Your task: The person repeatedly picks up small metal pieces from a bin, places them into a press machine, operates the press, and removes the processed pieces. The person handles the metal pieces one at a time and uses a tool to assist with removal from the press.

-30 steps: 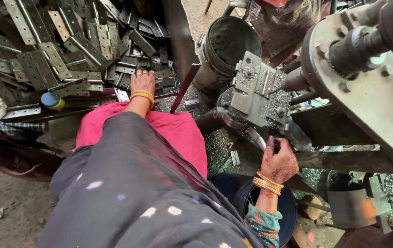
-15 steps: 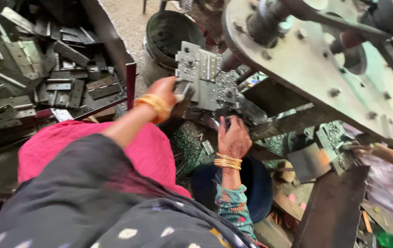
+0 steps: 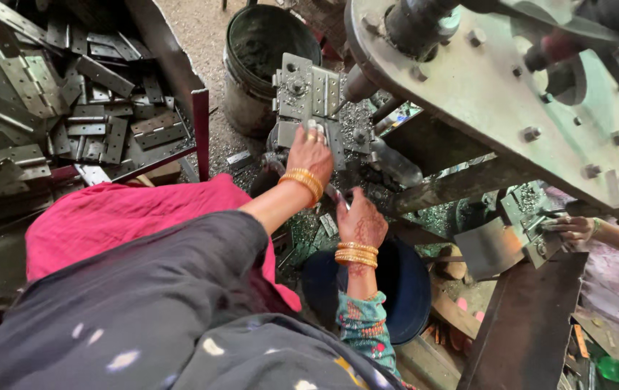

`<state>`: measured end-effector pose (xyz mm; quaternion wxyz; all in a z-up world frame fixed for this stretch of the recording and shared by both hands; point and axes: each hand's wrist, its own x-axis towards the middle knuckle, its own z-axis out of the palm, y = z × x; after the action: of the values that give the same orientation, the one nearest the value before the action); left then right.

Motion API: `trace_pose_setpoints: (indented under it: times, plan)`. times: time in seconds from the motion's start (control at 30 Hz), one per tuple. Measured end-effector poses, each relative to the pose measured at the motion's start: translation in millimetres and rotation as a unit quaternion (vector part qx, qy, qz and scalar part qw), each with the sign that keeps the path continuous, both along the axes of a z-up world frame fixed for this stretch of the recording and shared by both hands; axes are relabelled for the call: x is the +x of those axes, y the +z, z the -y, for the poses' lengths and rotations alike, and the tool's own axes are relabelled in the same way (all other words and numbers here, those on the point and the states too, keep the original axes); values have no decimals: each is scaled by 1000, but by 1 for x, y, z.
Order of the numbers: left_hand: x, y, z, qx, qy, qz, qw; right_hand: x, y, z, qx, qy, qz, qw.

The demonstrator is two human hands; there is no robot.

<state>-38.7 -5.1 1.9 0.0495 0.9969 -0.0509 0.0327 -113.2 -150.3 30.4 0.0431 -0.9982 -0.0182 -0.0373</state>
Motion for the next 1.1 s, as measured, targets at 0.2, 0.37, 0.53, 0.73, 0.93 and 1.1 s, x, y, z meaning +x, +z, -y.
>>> trace_pose_setpoints:
  times: [0.2, 0.37, 0.53, 0.73, 0.93, 1.1]
  plan:
    - [15, 17, 10, 78, 13, -11, 997, 2, -5, 3, -12, 3, -6, 1000]
    - [14, 8, 14, 16, 44, -50, 998, -1, -8, 11, -22, 55, 8, 998]
    - [20, 10, 7, 72, 22, -25, 997, 2, -4, 2, -22, 22, -27, 999]
    - [21, -3, 15, 79, -7, -18, 997, 1, 1, 3, -37, 23, -37, 998]
    - [22, -26, 8, 86, 11, 82, 993, -3, -8, 5, -32, 46, -7, 998]
    - [17, -23, 7, 98, -37, 48, 993, -1, -8, 5, -51, 35, -19, 998]
